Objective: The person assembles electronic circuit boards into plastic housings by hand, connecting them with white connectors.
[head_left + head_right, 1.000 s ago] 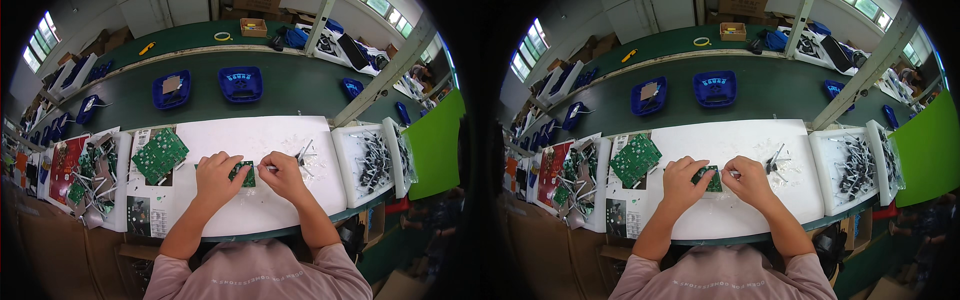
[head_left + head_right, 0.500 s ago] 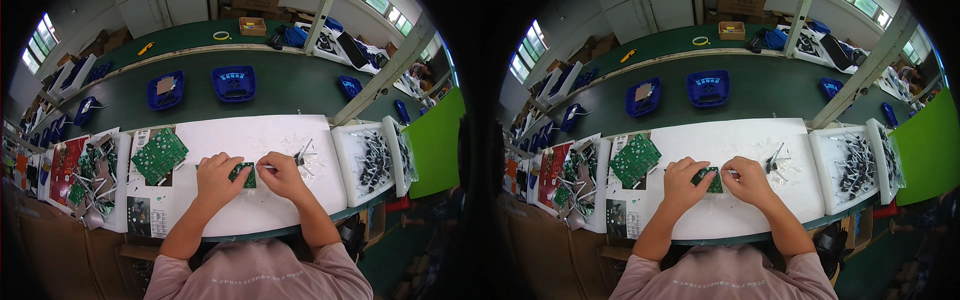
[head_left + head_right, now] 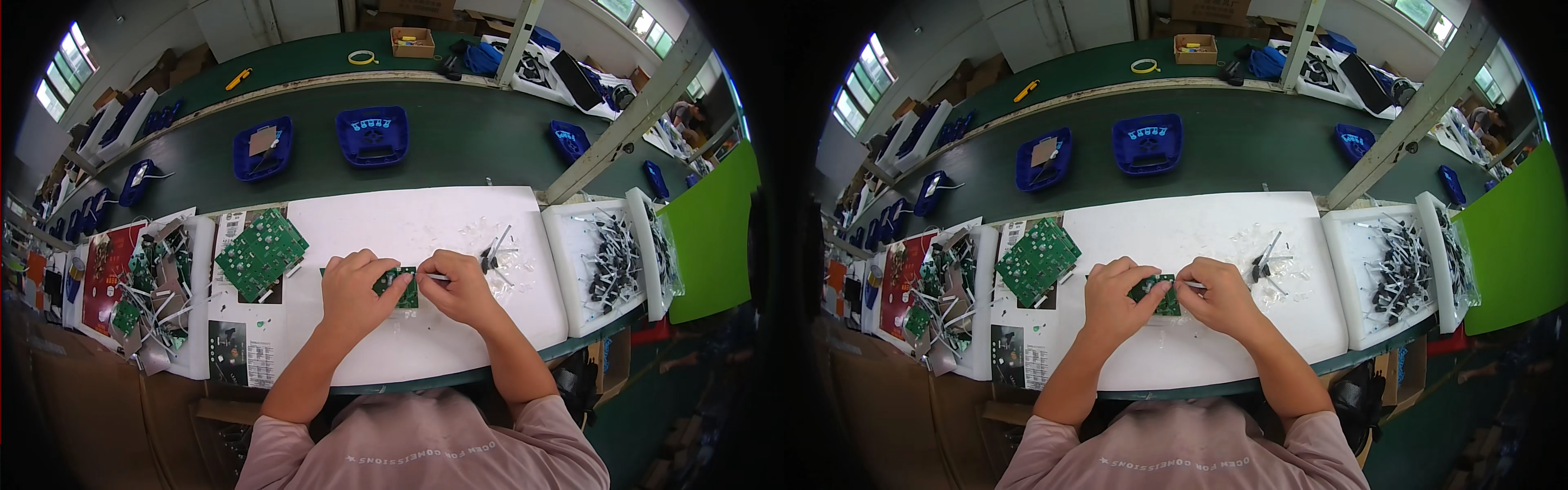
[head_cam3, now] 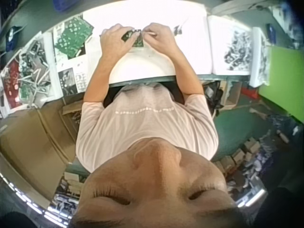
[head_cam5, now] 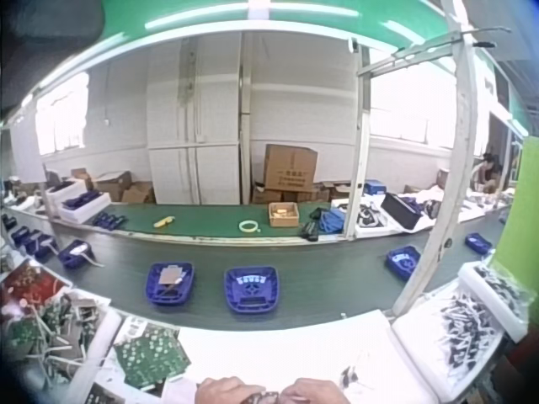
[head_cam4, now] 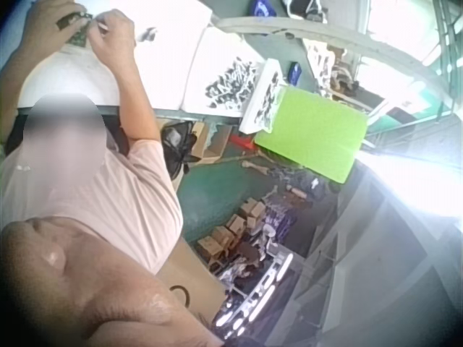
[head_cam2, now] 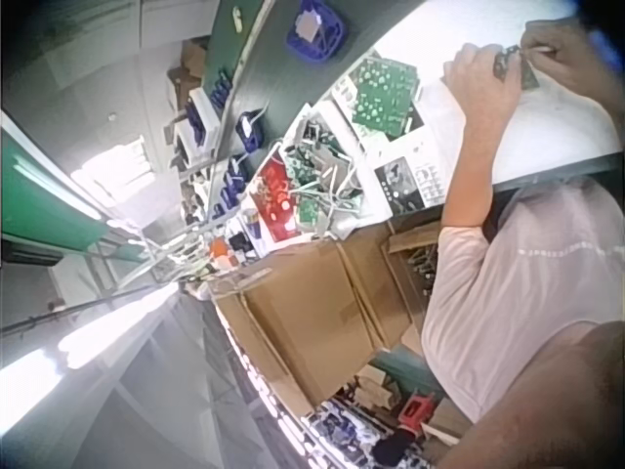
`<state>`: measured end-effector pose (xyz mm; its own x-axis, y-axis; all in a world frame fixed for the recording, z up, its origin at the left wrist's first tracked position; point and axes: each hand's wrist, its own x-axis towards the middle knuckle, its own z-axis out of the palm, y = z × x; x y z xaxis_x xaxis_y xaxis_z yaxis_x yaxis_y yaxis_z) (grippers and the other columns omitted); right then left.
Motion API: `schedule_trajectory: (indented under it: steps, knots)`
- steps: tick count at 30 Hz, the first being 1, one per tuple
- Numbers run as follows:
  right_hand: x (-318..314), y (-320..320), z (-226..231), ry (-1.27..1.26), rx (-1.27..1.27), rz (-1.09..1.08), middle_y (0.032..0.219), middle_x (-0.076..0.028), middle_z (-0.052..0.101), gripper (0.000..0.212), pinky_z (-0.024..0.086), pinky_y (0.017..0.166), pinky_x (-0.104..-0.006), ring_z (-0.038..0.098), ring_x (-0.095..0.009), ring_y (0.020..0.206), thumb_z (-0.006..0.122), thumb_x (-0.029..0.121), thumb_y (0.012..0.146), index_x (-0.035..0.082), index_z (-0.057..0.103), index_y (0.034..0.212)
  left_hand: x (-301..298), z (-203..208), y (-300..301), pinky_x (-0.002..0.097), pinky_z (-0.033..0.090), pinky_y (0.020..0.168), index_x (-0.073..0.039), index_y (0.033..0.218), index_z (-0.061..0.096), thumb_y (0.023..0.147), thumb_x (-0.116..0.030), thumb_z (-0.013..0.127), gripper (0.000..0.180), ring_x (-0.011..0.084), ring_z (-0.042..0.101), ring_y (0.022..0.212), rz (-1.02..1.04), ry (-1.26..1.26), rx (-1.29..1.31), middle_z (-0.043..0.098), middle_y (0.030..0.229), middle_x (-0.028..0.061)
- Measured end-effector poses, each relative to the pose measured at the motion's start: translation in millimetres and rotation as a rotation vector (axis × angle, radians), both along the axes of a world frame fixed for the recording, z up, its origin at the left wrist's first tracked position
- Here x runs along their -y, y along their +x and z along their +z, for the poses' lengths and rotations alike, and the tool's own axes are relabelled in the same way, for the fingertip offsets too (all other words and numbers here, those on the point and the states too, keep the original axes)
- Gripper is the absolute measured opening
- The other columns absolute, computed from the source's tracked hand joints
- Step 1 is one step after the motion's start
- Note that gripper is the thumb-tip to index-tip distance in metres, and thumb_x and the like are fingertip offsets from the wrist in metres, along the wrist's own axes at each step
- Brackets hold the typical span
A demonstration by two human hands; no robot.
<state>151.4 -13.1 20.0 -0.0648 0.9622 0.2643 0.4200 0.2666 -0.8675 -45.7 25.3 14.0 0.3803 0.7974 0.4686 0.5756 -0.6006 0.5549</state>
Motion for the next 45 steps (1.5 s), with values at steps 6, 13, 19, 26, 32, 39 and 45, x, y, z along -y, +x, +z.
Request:
schedule_trajectory:
  steps: [6,13,19,26,32,39,45]
  knots:
    - [-1.7,1.7,-5.8,0.033,0.099,0.010,0.074,-0.012,0.065,0.006,0.050,0.059,-0.0316,0.065,-0.021,0.066,0.071,0.004,0.082,-0.001,0.069,0.084,0.5,-1.1,1.5,0.0364,0.038,0.067,-0.012,0.087,0.078,0.076,-0.028,0.083,0.020,0.0200,0.061,0.066,0.018,0.016,-0.012,0.064,0.073,0.0013]
    - [-1.4,4.8,-4.3,-0.002,0.083,0.021,0.078,-0.013,0.066,0.010,0.052,0.062,-0.0354,0.065,-0.028,0.066,0.072,0.007,0.081,-0.001,0.070,0.088,-0.4,-0.6,2.2,0.0363,0.040,0.067,-0.012,0.085,0.077,0.076,-0.027,0.081,0.018,0.0215,0.061,0.067,0.008,-0.015,-0.019,0.065,0.075,0.0022]
    - [-3.3,0.0,5.3,0.574,0.128,-0.213,0.096,-0.016,0.063,0.026,0.051,0.073,-0.0366,0.064,-0.031,0.086,0.074,0.001,0.074,0.001,0.066,0.100,-14.7,-6.3,-9.1,0.0278,0.042,0.060,-0.005,0.082,0.070,0.086,-0.024,0.079,0.021,0.0113,0.056,0.064,0.032,-0.458,0.462,0.064,0.073,0.0017]
    - [5.3,-15.2,-6.7,0.484,0.095,0.114,0.087,-0.009,0.064,0.020,0.048,0.066,-0.0361,0.062,-0.027,0.079,0.077,-0.001,0.075,0.005,0.065,0.089,-20.8,-7.8,-9.2,0.0217,0.040,0.059,-0.002,0.086,0.065,0.096,-0.021,0.072,0.023,0.0026,0.049,0.066,0.034,-0.594,0.762,0.060,0.072,-0.0032]
    - [2.7,-19.1,-14.1,0.533,0.293,0.025,0.088,-0.009,0.062,0.022,0.047,0.066,-0.0381,0.060,-0.028,0.075,0.075,-0.001,0.076,0.006,0.062,0.091,-20.0,-13.5,-6.2,0.0221,0.040,0.059,-0.002,0.086,0.064,0.097,-0.022,0.072,0.024,0.0034,0.049,0.066,0.080,-0.514,0.724,0.060,0.072,-0.0028]
    - [3.8,-23.2,-15.7,0.576,0.482,-0.050,0.086,-0.008,0.060,0.020,0.045,0.062,-0.0385,0.057,-0.028,0.071,0.074,0.002,0.076,0.006,0.061,0.090,-21.2,-15.4,-3.6,0.0221,0.038,0.058,-0.003,0.086,0.063,0.098,-0.024,0.069,0.025,0.0031,0.046,0.065,0.133,-0.547,0.769,0.056,0.071,-0.0044]
    - [9.7,-30.8,-23.0,0.495,0.237,0.038,0.083,-0.008,0.061,0.013,0.045,0.061,-0.0352,0.060,-0.023,0.070,0.072,0.001,0.083,0.004,0.062,0.092,-26.9,-11.4,-6.0,0.0209,0.037,0.063,-0.005,0.087,0.062,0.101,-0.027,0.067,0.026,0.0025,0.045,0.071,0.199,-0.692,1.064,0.055,0.077,-0.0054]
